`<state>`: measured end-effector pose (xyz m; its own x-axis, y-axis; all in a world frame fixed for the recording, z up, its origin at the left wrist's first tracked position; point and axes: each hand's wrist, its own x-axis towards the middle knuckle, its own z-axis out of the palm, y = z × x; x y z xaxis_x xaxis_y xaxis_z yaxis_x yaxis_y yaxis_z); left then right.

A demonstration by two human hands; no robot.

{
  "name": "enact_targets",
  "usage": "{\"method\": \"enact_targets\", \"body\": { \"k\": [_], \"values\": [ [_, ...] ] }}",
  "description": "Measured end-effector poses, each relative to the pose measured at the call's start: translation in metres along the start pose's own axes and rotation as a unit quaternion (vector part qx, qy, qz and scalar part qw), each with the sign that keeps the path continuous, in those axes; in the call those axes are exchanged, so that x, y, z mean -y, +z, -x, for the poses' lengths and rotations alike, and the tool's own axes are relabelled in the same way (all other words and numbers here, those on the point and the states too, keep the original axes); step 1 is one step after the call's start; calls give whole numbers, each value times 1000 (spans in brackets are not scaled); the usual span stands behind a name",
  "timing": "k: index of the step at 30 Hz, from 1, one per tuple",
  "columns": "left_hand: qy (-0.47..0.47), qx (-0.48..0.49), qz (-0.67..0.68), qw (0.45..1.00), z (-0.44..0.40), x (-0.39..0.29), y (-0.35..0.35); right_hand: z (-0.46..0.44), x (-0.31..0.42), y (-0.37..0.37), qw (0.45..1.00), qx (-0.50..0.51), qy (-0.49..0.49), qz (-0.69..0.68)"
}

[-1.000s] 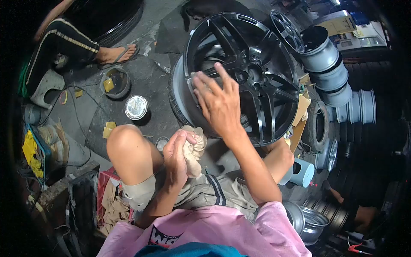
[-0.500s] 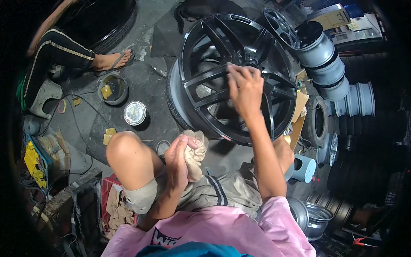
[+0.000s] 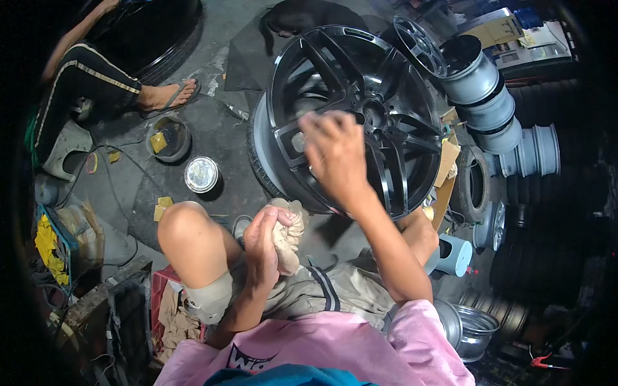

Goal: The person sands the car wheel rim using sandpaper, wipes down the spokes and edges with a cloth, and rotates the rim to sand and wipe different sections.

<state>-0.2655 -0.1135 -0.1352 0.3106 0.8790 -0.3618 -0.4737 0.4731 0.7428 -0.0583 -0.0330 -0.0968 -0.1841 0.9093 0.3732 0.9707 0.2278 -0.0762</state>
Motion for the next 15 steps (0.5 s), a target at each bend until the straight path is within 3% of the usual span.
{"method": "enact_targets", "body": {
  "k": [3, 5, 11, 15],
  "values": [
    [0, -8, 4, 1000, 1, 1, -1, -3, -9, -3, 999, 6, 8, 34],
    [9, -6, 11, 1000, 4, 3, -4, -7, -42, -2, 994, -11, 76, 80],
    [-21, 2, 13, 1000, 1, -2, 0, -8, 2, -9, 999, 20, -32, -3],
    [22, -6, -3, 1000, 1, 3, -3, -7, -60, -2, 993, -17, 110, 44]
  ]
}}
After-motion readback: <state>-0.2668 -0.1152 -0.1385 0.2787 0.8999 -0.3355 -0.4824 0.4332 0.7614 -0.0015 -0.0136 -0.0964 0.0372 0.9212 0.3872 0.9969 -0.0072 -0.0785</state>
